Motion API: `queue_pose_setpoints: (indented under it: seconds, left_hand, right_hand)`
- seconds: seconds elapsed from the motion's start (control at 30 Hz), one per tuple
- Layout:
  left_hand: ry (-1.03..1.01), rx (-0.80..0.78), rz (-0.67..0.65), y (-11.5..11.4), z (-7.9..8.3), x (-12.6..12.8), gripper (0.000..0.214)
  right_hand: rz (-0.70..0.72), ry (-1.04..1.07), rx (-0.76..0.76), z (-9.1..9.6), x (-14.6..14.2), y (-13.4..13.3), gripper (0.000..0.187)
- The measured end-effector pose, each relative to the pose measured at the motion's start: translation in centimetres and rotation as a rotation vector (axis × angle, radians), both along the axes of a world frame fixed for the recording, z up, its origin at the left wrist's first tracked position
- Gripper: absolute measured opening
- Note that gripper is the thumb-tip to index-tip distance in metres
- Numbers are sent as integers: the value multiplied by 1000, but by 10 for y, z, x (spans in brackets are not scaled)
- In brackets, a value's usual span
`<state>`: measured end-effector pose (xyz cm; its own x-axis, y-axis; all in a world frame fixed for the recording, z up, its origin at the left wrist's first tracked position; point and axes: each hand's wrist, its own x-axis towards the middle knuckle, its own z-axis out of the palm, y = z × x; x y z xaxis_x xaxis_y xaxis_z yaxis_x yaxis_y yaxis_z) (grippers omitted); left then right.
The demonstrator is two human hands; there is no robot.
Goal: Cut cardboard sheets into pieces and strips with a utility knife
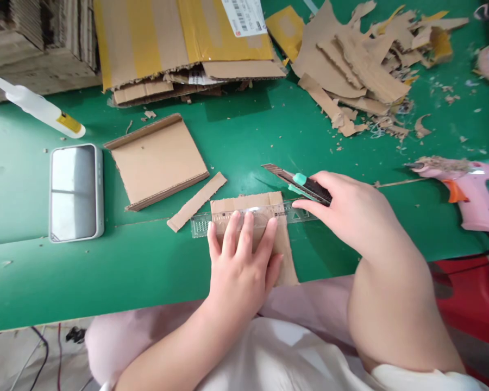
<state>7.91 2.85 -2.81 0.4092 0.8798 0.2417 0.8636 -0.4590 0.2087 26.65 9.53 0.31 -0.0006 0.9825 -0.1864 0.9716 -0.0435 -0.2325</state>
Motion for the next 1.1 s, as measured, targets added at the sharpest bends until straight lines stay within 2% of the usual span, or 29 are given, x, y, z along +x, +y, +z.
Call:
queue_pose_setpoints:
  seconds: [0.43, 1.1]
  left_hand:
    - [-4, -2, -4, -1, -1, 0, 43]
    - [3, -1, 1, -1, -2, 0, 44]
  right_hand:
    - [22, 8, 32, -1, 0, -1, 25]
    - [-11, 15, -8, -1, -1, 0, 24]
